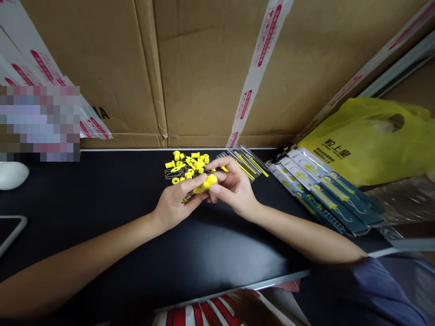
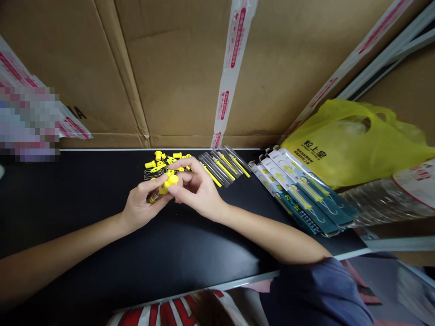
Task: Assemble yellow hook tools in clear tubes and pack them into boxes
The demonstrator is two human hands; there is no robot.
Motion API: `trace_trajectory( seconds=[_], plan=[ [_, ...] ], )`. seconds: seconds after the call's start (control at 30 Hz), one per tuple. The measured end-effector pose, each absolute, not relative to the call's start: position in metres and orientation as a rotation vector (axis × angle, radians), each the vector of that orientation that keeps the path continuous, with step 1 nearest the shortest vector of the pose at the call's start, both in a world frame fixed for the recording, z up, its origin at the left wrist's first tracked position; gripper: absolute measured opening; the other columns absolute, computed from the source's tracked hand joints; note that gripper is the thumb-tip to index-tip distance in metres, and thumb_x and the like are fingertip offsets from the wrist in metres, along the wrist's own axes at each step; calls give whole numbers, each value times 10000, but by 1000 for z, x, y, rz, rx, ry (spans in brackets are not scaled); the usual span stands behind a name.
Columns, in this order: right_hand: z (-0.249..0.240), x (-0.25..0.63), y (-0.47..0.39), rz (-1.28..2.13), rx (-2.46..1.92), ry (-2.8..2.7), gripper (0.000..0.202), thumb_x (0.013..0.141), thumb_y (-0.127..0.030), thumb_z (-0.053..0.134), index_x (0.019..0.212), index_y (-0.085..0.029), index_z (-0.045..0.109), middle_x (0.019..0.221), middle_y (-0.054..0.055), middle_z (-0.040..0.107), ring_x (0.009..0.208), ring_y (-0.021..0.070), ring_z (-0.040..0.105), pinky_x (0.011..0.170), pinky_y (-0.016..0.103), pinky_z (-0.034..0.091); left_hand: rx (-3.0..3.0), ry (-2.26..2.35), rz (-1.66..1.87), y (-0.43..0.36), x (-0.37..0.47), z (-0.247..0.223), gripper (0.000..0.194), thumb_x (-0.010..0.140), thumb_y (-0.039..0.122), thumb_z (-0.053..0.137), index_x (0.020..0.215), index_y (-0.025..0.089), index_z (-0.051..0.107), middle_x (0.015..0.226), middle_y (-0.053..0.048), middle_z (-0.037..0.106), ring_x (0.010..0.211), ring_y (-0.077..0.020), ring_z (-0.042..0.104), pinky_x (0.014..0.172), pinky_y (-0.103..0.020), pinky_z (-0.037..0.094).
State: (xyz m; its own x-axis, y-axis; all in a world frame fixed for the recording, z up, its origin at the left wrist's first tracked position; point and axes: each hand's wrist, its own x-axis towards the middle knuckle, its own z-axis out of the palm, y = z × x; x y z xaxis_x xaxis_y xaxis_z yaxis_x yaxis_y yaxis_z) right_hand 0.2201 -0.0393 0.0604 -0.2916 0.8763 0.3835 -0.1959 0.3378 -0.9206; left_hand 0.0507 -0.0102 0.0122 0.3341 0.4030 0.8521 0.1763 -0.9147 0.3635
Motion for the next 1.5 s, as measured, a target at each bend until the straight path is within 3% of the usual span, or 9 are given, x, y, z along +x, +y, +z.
trace_trajectory(
  seconds=[0.2,0.43,0.6,0.73,0.8,0.97,1.17,1.33,1.5],
  plan=[
    [59,224,-38,1125,-699,-1521,176,828,-294,655,903,-172,551,526,-64,575,448,69,536,504,209,450,2425,526,1612,-9,50,13,542,849,202,632,1341,249,411,1064,-48,701,871,-119,694,751,-211,566],
    [62,217,-42,1171,-755,-1405,358,707,-304,777,754,-204,437,461,-116,522,358,48,464,415,176,413,2505,489,1585,-9,52,13,500,868,208,605,1331,230,415,935,-15,707,777,-106,682,701,-195,545],
    [60,214,-44,1192,-773,-1354,329,774,-318,717,745,-207,409,431,-134,487,332,39,428,436,187,469,2782,502,1494,0,42,17,534,872,182,590,1355,256,374,746,33,629,619,-95,610,578,-179,478],
    [55,217,-36,1324,-812,-1258,312,844,-382,621,727,-207,391,491,-117,492,336,42,434,385,180,469,3125,524,1220,6,32,36,444,887,142,512,1288,332,492,762,21,643,652,-113,612,591,-186,458],
    [54,219,-31,1463,-874,-1238,299,858,-431,583,755,-205,417,530,-100,504,365,57,476,345,168,452,3122,544,1055,7,30,47,423,895,130,466,1225,379,559,754,21,652,635,-102,605,557,-166,437],
    [55,222,-26,1741,-892,-1279,280,914,-480,463,904,-200,476,511,-62,536,411,85,498,345,167,463,2939,598,857,9,29,55,334,900,197,472,1163,340,621,865,-12,696,634,-96,603,556,-157,447],
    [55,226,-22,1882,-845,-1308,311,851,-394,604,1033,-236,408,644,-68,594,450,74,526,407,218,534,2967,669,812,17,25,52,202,916,297,479,999,236,652,805,-40,682,740,-155,622,688,-240,483],
    [52,228,-17,1705,-866,-1440,324,812,-382,658,962,-218,421,684,-61,626,433,57,529,421,199,522,3072,738,755,20,24,59,212,921,304,481,1035,212,634,803,-49,675,778,-182,626,717,-269,466],
    [54,232,-12,1445,-915,-1581,292,841,-439,605,887,-194,453,630,-49,613,421,62,511,409,183,475,2754,834,660,10,31,58,296,899,419,512,1103,214,574,1013,-54,677,853,-197,642,681,-260,459]
  ],
)
